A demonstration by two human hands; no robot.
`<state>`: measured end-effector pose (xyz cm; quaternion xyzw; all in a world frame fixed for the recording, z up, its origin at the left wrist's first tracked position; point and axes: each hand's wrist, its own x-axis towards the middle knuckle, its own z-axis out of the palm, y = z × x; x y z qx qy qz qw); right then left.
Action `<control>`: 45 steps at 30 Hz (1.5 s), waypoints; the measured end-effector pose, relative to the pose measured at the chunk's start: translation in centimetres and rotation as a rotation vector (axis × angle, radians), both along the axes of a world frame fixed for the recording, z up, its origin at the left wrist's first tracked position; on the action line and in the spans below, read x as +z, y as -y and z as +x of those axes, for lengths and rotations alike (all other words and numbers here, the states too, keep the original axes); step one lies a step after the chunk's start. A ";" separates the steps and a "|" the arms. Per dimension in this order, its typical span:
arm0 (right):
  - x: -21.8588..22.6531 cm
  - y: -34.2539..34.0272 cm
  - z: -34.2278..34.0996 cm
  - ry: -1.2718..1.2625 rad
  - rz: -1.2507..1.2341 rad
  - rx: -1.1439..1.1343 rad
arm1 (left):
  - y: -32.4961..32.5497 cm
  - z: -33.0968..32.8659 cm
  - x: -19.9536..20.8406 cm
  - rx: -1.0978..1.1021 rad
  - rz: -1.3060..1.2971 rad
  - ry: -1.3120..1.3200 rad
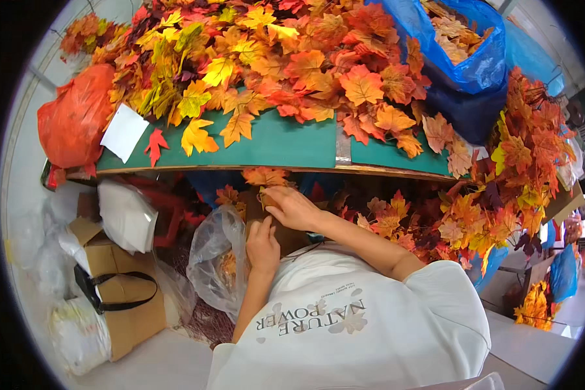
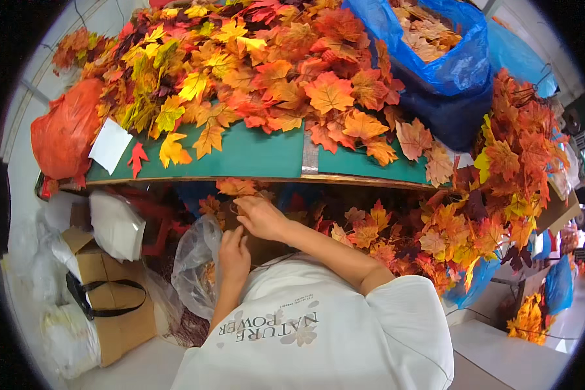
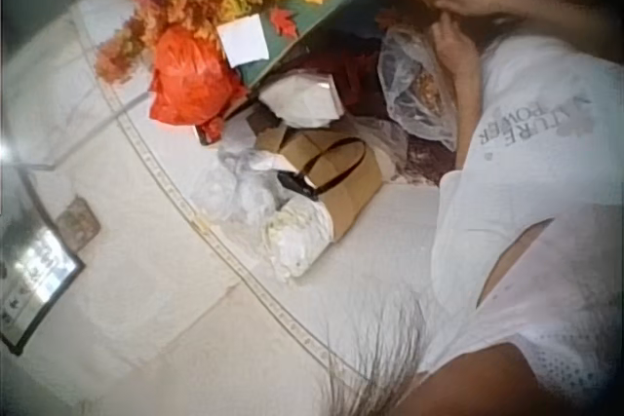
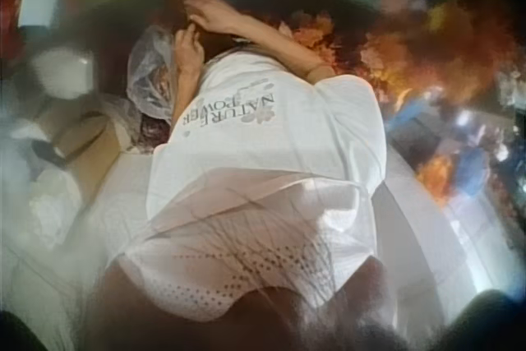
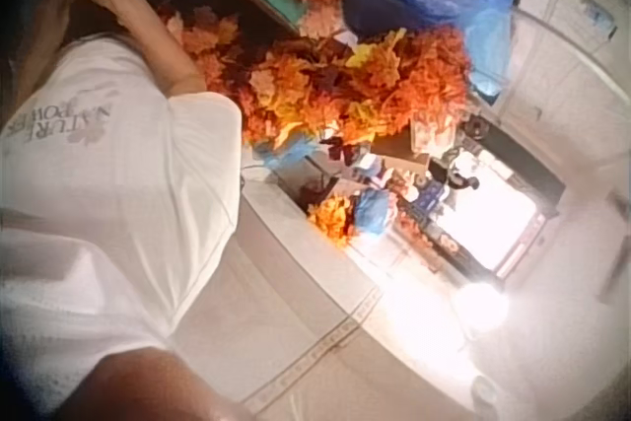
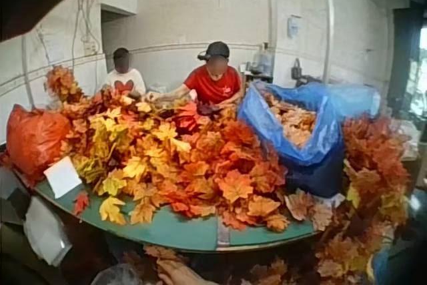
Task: The person attaches artificial maple leaves to a wire garland base by hand, twisting the stems of the leaves around the base.
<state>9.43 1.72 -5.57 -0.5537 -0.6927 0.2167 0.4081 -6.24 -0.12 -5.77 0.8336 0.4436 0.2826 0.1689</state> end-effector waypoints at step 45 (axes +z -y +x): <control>8.7 -11.2 11.0 1.026 0.315 -0.207 | 0.3 -0.5 -5.0 -0.098 -1.819 1.158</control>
